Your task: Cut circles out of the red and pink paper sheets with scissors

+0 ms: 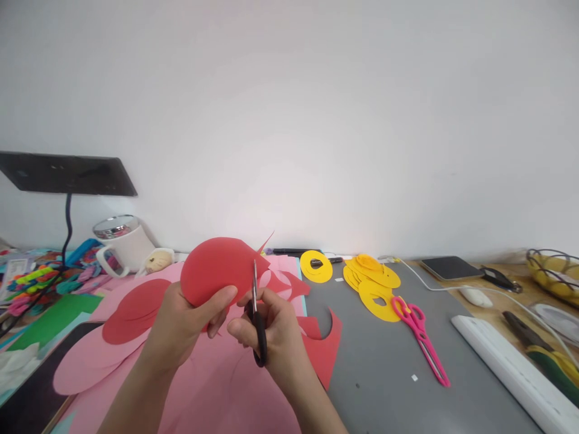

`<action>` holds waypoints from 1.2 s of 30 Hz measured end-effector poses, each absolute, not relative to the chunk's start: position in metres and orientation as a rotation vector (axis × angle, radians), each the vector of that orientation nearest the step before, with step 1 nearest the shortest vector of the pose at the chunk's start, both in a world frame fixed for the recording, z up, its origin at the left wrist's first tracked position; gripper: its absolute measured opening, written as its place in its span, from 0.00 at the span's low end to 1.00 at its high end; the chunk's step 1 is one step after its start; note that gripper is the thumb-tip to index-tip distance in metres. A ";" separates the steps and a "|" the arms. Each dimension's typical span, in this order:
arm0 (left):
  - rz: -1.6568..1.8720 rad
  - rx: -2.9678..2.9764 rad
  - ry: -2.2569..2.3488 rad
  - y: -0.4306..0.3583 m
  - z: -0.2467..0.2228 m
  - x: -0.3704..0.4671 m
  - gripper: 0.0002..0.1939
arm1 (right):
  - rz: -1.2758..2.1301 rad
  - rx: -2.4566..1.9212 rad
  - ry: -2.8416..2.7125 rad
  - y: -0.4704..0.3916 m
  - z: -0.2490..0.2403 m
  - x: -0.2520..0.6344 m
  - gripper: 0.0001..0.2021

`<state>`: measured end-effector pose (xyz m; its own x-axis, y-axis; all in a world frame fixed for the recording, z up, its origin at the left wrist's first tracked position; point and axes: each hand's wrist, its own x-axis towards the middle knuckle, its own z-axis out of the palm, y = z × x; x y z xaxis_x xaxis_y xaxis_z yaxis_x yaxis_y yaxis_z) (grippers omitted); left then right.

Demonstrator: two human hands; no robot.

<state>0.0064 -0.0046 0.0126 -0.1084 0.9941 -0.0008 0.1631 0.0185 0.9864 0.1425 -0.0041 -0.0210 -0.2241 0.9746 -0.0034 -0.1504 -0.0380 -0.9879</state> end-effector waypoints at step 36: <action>1.278 1.247 1.393 -0.003 0.006 0.009 0.24 | 1.448 -0.888 -1.228 -0.004 -0.021 0.142 0.13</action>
